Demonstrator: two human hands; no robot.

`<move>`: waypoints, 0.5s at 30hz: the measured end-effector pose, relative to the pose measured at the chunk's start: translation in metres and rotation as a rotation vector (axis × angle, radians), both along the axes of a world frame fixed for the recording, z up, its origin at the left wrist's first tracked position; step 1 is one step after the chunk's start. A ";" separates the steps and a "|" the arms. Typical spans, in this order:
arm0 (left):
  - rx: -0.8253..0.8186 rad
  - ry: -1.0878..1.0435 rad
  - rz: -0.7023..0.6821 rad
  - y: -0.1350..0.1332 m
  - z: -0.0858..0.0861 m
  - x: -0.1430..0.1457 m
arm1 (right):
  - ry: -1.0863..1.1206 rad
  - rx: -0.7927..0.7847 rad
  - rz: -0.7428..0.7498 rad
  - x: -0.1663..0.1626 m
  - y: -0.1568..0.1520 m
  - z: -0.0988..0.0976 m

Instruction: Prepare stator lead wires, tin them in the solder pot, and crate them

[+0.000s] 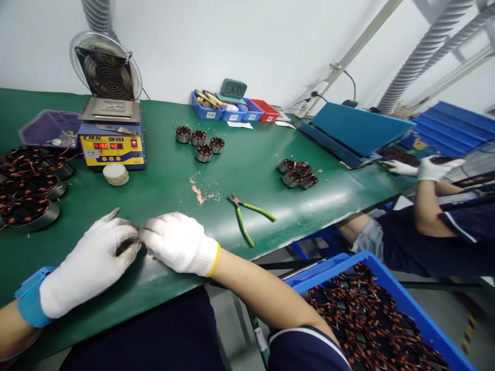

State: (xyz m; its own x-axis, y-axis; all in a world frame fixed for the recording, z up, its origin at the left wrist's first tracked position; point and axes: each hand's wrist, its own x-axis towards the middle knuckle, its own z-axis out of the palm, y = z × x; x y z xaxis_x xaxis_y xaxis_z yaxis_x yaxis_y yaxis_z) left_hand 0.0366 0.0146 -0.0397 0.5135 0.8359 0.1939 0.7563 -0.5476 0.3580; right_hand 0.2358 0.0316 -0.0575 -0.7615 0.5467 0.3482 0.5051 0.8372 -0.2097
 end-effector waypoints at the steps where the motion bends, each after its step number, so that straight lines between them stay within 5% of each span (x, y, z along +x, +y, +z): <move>1: 0.006 0.003 0.002 0.000 0.000 0.000 | -0.064 0.109 0.058 0.002 0.001 0.000; 3: 0.014 0.010 0.007 0.000 -0.001 0.000 | -0.158 0.171 0.106 0.002 0.003 0.000; 5: 0.024 0.014 0.002 0.000 -0.001 0.000 | -0.169 0.064 0.084 -0.003 0.002 0.001; 7: 0.035 0.019 -0.013 -0.001 -0.001 -0.001 | -0.052 -0.221 -0.046 -0.010 -0.001 0.001; 11: 0.052 0.030 -0.020 -0.003 -0.001 -0.001 | 0.232 -1.053 -0.293 -0.019 -0.010 -0.002; 13: 0.054 0.024 -0.015 -0.004 -0.002 -0.001 | 0.237 -0.984 -0.309 -0.016 -0.013 -0.004; 15: 0.058 0.012 -0.012 -0.004 -0.002 -0.001 | 0.179 -0.510 -0.246 -0.009 -0.013 -0.005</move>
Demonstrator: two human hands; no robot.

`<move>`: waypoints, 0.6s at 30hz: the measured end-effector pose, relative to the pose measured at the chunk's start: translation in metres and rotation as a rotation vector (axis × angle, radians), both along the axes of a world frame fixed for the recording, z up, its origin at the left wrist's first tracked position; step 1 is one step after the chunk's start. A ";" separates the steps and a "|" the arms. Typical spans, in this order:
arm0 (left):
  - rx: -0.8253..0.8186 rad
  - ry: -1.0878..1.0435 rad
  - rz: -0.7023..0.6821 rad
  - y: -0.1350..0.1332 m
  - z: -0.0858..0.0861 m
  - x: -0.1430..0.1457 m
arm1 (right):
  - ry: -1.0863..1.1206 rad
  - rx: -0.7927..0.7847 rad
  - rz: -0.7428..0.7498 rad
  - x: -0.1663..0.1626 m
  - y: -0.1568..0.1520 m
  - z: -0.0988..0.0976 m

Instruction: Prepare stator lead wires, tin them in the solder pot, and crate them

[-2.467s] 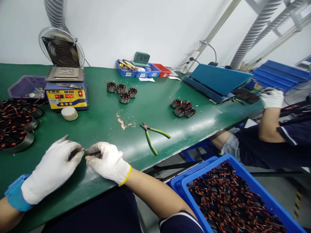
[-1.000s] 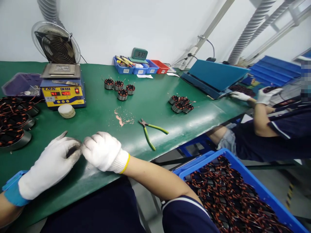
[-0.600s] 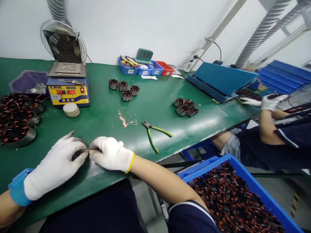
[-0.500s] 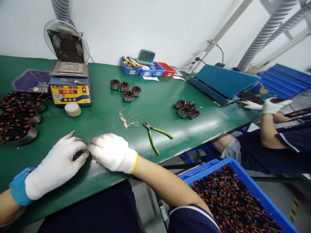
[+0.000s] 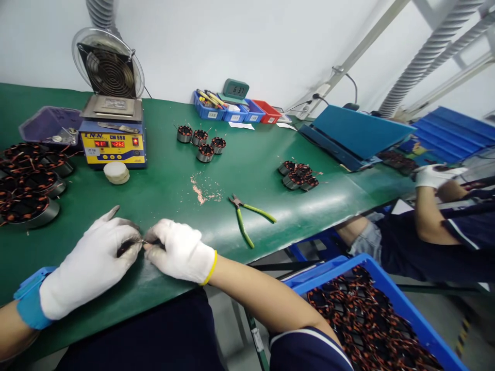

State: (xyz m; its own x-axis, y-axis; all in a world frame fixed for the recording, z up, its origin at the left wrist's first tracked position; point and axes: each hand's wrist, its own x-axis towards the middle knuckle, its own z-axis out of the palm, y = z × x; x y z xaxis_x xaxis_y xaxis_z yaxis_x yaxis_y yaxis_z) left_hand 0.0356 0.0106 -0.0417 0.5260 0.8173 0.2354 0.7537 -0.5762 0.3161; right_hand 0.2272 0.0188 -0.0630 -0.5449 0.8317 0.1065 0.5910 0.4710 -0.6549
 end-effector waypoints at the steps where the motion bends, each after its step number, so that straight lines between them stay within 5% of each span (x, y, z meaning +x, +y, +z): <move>1: 0.006 -0.006 0.002 0.000 0.000 0.000 | -0.062 0.269 0.052 0.004 0.001 0.000; 4: 0.024 -0.013 0.004 0.001 -0.001 0.001 | -0.209 0.763 0.217 0.009 0.003 0.000; 6: 0.029 -0.012 0.006 0.002 -0.001 0.001 | -0.272 0.746 0.233 0.007 0.003 0.002; 8: 0.035 -0.005 0.001 0.002 -0.001 0.001 | -0.249 0.486 0.167 0.001 0.002 0.003; 12: 0.058 0.005 -0.008 0.000 -0.001 0.001 | 0.127 -0.477 -0.047 -0.010 -0.001 0.003; 14: 0.062 0.002 -0.006 -0.001 -0.001 0.000 | 0.224 -0.688 -0.070 -0.010 -0.002 0.003; 16: 0.065 -0.003 -0.004 -0.001 -0.001 0.000 | 0.143 -0.423 -0.086 -0.005 -0.002 0.002; 18: 0.068 -0.007 -0.001 0.000 -0.001 0.000 | -0.012 0.086 -0.016 0.002 -0.001 0.002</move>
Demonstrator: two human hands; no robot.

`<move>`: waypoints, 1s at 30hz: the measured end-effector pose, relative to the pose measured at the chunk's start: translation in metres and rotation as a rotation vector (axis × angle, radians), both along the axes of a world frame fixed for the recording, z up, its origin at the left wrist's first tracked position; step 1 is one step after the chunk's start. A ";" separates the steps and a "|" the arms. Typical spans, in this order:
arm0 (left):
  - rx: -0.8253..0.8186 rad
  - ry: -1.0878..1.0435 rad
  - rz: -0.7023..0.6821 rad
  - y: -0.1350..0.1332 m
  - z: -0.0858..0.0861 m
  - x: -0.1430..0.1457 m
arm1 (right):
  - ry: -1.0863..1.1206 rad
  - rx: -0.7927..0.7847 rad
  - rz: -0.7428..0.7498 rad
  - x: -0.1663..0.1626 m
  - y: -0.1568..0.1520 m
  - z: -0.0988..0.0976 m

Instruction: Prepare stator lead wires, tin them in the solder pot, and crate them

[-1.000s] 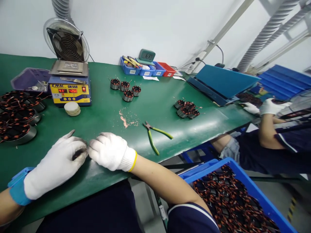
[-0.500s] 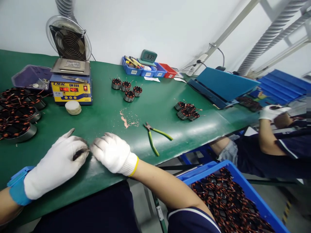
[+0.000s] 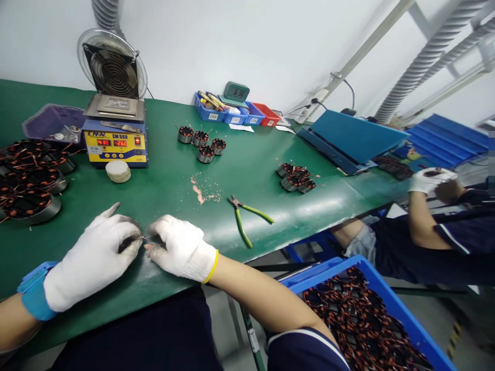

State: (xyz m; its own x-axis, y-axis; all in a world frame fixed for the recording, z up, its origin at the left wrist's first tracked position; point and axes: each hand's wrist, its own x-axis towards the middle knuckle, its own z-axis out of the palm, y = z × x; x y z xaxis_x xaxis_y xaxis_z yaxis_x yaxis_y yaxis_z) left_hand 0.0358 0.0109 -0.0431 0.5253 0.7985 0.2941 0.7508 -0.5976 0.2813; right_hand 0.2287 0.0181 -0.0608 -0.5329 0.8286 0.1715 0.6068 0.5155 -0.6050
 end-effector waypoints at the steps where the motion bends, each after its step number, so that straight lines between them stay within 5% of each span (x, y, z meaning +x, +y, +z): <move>1: 0.002 -0.001 0.003 0.001 0.000 0.000 | -0.076 0.235 0.065 0.003 0.001 0.000; 3: 0.008 -0.004 0.009 0.001 0.000 0.000 | -0.204 0.518 0.208 0.006 0.003 0.000; 6: 0.011 -0.004 0.007 0.002 0.000 0.000 | -0.248 0.448 0.233 0.001 0.005 0.001; 8: 0.014 0.002 -0.003 0.003 0.000 0.000 | -0.114 0.099 0.101 -0.005 0.005 0.002; 11: 0.019 0.010 -0.016 0.003 0.000 0.000 | 0.171 -0.631 -0.061 -0.011 0.005 0.004; 13: 0.017 0.008 -0.013 0.003 0.000 0.000 | 0.240 -0.846 -0.047 -0.011 0.006 0.004; 15: 0.010 0.002 -0.001 0.002 -0.001 0.001 | 0.162 -0.592 -0.043 -0.006 0.006 0.003; 19: 0.007 -0.003 0.007 0.003 -0.001 0.001 | -0.168 0.365 0.139 0.006 0.007 -0.003; 22: 0.016 -0.003 0.005 0.002 -0.002 0.000 | -0.279 0.516 0.264 0.005 0.004 -0.005; 24: 0.018 -0.002 0.003 0.002 -0.002 -0.001 | -0.209 0.290 0.166 -0.002 0.002 -0.004; 28: 0.001 -0.003 -0.003 0.001 -0.004 0.001 | 0.254 -0.693 -0.073 -0.013 0.002 0.001; 30: -0.021 -0.011 0.015 0.000 -0.003 0.001 | 0.401 -0.967 -0.096 -0.011 0.005 0.005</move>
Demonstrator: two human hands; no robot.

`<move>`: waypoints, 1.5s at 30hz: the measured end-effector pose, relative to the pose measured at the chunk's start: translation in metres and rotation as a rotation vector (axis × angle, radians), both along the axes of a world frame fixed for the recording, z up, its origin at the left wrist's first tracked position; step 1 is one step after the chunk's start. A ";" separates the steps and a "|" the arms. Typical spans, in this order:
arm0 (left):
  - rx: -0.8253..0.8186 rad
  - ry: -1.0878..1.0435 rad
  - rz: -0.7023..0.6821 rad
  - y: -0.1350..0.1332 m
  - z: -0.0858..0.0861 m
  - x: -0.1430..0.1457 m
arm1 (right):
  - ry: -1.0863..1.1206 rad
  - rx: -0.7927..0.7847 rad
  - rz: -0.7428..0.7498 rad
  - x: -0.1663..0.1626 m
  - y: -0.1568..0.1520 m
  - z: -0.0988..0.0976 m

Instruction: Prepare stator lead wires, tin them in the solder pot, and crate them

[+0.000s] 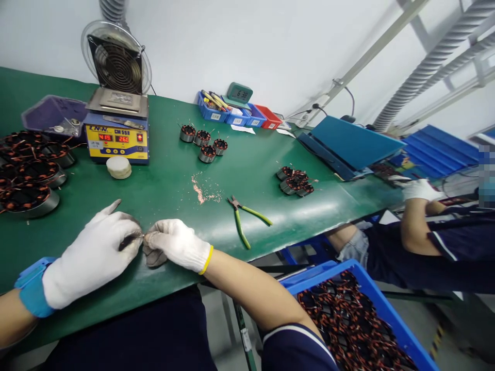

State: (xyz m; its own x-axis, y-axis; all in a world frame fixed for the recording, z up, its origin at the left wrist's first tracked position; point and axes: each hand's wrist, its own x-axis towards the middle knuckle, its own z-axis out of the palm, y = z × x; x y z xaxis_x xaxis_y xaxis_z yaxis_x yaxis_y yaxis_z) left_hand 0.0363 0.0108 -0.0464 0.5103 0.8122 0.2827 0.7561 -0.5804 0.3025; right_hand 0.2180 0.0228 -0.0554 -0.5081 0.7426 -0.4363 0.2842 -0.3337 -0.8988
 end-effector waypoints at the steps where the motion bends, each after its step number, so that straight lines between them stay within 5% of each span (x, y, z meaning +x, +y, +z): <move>1: -0.010 -0.009 0.015 0.000 0.002 -0.001 | -0.016 0.009 -0.020 0.003 0.001 0.003; 6: -0.005 0.019 0.029 0.000 0.017 -0.018 | -0.458 0.380 -0.023 0.017 -0.017 0.012; 11: -0.050 0.199 0.011 0.008 0.023 -0.035 | -0.627 0.837 0.117 -0.010 -0.041 0.004; 13: -0.033 0.267 0.080 0.012 0.023 -0.035 | -0.679 0.896 0.129 -0.022 -0.039 0.001; 19: 0.187 0.224 0.112 0.005 0.028 -0.025 | -0.359 0.827 0.062 -0.018 -0.020 0.000; 23: 0.120 0.163 -0.026 -0.003 0.018 -0.014 | -0.178 0.572 -0.156 -0.013 -0.020 0.000; 29: -0.019 0.074 0.034 -0.003 0.004 -0.008 | 0.178 0.125 -0.340 -0.014 -0.018 -0.010; 37: -0.117 -0.045 0.050 -0.003 0.005 -0.009 | 0.034 0.598 -0.316 -0.003 -0.032 -0.015; 45: -0.186 -0.030 0.064 -0.002 0.012 -0.005 | -0.001 0.559 -0.294 -0.005 -0.038 -0.019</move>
State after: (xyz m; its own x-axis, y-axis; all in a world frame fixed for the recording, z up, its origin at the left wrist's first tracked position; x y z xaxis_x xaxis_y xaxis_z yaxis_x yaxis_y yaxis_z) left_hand 0.0308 0.0088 -0.0349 0.4500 0.8822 0.1387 0.7786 -0.4636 0.4229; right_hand 0.2129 -0.0154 -0.0741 -0.2479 0.9671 0.0574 0.2529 0.1218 -0.9598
